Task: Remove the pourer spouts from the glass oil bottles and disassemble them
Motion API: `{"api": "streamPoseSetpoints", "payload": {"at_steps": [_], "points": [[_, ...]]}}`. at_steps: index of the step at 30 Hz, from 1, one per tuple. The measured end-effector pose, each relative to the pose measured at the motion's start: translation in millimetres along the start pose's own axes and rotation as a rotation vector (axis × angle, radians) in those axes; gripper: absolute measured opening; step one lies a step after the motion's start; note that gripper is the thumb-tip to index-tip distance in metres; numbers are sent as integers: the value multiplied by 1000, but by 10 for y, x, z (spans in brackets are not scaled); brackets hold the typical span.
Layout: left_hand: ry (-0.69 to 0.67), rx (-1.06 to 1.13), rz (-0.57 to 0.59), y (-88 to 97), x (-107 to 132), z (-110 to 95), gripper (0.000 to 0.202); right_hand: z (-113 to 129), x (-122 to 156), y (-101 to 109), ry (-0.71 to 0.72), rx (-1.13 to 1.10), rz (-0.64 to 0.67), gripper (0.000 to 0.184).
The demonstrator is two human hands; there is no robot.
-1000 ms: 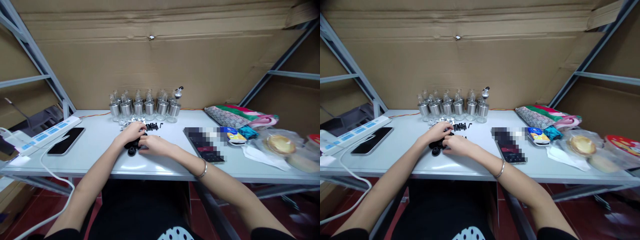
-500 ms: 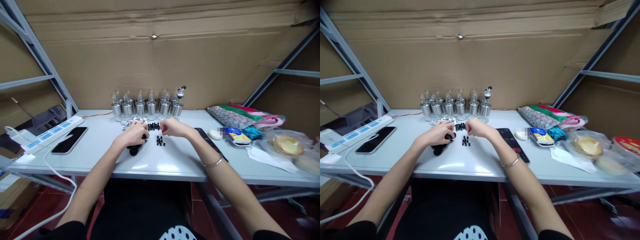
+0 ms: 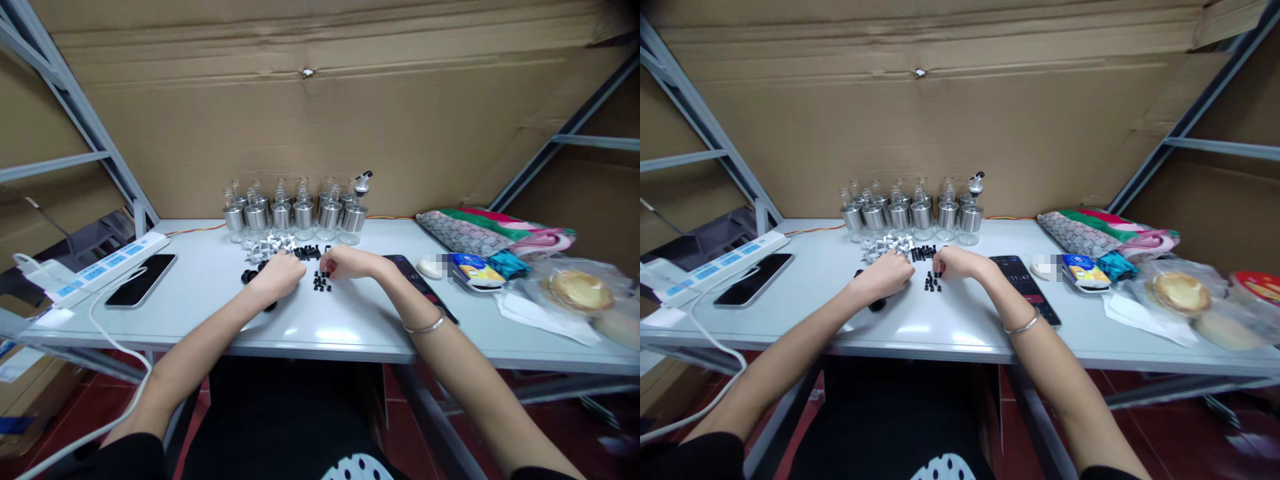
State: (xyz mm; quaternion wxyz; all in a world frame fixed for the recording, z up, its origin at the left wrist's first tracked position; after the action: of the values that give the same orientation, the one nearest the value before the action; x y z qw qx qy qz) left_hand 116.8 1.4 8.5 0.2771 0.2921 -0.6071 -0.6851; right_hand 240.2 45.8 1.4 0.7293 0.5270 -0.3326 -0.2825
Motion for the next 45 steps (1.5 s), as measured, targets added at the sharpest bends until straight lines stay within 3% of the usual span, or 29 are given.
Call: {"api": "streamPoseSetpoints", "payload": {"at_steps": [6,12,17,22,28,30,32,34,37,41,45], "points": [[-42,192,31,107,-116,-70,14,64,29,-14,93,-14,43,42],[-38,306,60,-2,-182,-45,19,139,38,-34,160,-80,110,45],[-75,433,58,-48,-130,-10,15,114,107,-3,146,-115,157,32],[-15,568,101,-29,-55,38,36,34,120,-25,58,-132,208,49],[-23,663,96,-43,-123,-124,27,64,38,-113,27,-137,224,20],[-31,673,85,-22,-124,-124,29,70,56,-94,29,-138,223,24],[-17,701,29,37,-95,-16,35,48,98,-48,17,-167,223,39],[47,726,-100,123,-44,222,35,4,139,22,8,-232,189,51],[205,549,-371,220,65,698,18,-76,160,132,15,-349,64,47],[313,422,-397,50,122,1120,24,-80,124,185,91,-305,-83,29],[367,375,-342,-159,104,1262,25,49,76,143,143,-224,-118,23]]}}
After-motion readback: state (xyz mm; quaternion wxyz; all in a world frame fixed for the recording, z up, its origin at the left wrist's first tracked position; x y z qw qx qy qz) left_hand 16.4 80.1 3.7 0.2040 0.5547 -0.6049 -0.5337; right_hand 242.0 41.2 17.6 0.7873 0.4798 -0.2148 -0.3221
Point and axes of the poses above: each hand's wrist, its own x-axis away from the middle knuckle, its own y-axis out of the back of the hand, z = x × y, the point moved 5 cm from there along -x, towards the middle knuckle, and after that the axes turned 5 degrees about x, right-handed, at the moved point
